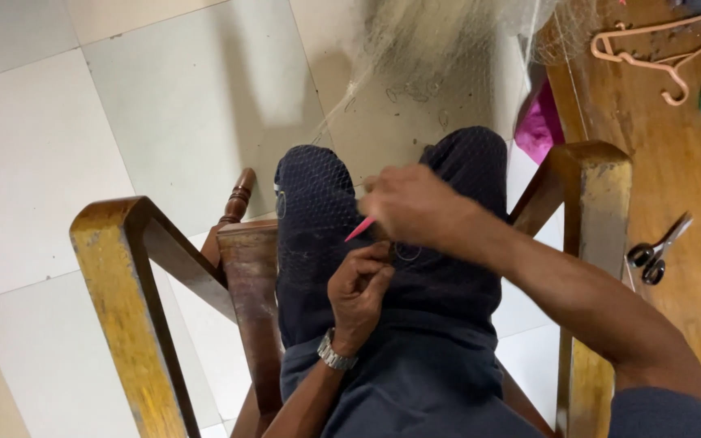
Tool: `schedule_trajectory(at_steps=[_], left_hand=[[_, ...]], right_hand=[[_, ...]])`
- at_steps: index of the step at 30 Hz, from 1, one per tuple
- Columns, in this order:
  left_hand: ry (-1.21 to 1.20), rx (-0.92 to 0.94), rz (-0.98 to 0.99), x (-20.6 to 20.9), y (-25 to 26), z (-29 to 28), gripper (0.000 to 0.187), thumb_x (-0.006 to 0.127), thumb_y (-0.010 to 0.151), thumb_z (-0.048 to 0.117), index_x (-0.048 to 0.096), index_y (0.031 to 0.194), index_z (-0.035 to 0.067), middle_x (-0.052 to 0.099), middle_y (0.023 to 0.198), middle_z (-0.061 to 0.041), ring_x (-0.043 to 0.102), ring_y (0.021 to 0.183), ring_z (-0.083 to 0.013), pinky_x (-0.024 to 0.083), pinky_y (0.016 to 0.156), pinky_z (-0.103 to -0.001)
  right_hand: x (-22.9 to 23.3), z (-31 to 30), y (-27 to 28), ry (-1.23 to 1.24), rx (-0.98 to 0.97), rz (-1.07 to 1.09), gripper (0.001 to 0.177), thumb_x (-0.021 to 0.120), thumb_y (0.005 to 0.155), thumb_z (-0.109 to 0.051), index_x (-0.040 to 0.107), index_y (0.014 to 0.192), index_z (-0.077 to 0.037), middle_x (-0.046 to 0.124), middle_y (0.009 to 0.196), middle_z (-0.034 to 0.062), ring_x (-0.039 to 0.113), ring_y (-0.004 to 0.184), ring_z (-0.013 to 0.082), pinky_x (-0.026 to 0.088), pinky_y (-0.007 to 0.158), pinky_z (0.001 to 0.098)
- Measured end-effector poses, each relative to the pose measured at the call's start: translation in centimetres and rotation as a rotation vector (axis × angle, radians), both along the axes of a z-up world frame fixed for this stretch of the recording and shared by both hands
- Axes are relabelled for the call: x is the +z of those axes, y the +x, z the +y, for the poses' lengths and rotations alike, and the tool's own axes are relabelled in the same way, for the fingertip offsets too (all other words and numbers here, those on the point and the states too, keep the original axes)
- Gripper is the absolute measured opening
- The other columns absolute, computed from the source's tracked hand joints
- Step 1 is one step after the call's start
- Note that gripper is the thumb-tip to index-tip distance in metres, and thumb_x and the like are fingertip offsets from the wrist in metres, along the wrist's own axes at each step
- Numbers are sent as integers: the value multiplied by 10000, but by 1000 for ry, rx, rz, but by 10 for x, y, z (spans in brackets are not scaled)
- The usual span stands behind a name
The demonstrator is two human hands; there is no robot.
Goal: Repairing a fine-mesh fishing net using a plastic shuttle and scissors while sitting in a chair.
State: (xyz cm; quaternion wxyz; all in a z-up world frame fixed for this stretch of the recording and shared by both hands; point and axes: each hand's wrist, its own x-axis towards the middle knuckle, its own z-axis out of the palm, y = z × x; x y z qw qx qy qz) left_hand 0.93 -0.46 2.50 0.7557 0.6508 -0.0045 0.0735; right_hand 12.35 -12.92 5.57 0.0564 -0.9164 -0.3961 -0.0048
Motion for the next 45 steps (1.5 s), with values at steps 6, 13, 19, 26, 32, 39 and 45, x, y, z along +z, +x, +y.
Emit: schedule_trajectory(at_steps=[6, 13, 19, 26, 32, 39, 45], left_hand=[[-87, 14, 19, 6, -1, -3, 105, 679, 753, -72, 583, 726, -40, 644, 871, -212, 663, 875, -327, 536, 654, -327], [-76, 20, 64, 6, -7, -8, 105, 686, 756, -52, 590, 724, -26, 628, 786, -164, 645, 721, -231, 521, 585, -311], [-298, 50, 290, -28, -25, 1, 145, 658, 791, -27, 523, 736, -15, 603, 733, -139, 599, 626, -184, 540, 564, -315], [-781, 73, 594, -97, -34, 22, 133, 564, 877, 48, 434, 851, 33, 547, 812, -157, 637, 769, -301, 582, 562, -310], [-1030, 72, 616, -105, -33, 37, 123, 500, 912, 31, 405, 956, 97, 479, 829, -129, 619, 908, -361, 573, 572, -326], [-1102, 125, 505, -69, -15, 37, 83, 477, 913, 18, 484, 943, 95, 522, 856, -109, 636, 899, -374, 558, 551, -335], [-1201, -40, 436, -56, -13, 39, 100, 485, 902, 5, 502, 971, 74, 543, 856, -123, 620, 941, -364, 550, 560, -309]], right_hand=[[3, -24, 13, 163, -96, 575, 165, 609, 796, -306, 596, 697, -175, 618, 767, 18, 616, 752, 315, 489, 618, 400], [-11, 9, -14, 435, 43, 414, 82, 556, 866, -150, 609, 867, -87, 597, 820, 85, 617, 775, 306, 521, 635, 345], [-31, 33, -28, 303, -6, 295, 111, 605, 775, -305, 560, 776, -203, 421, 801, 13, 443, 736, 261, 385, 591, 376], [-18, 150, -64, 683, -60, 220, 22, 534, 823, -243, 521, 811, -255, 561, 692, -38, 582, 629, 183, 402, 624, 335], [-12, 168, -78, 527, -105, 144, 35, 485, 797, -264, 466, 774, -246, 513, 683, -26, 547, 586, 184, 394, 556, 338], [-12, 167, -88, 561, -72, 143, 128, 387, 875, -260, 479, 787, -249, 483, 681, -31, 521, 593, 178, 393, 560, 320], [-9, 169, -97, 558, -42, 142, 171, 335, 883, -239, 474, 789, -270, 463, 693, -50, 522, 599, 143, 401, 563, 286]])
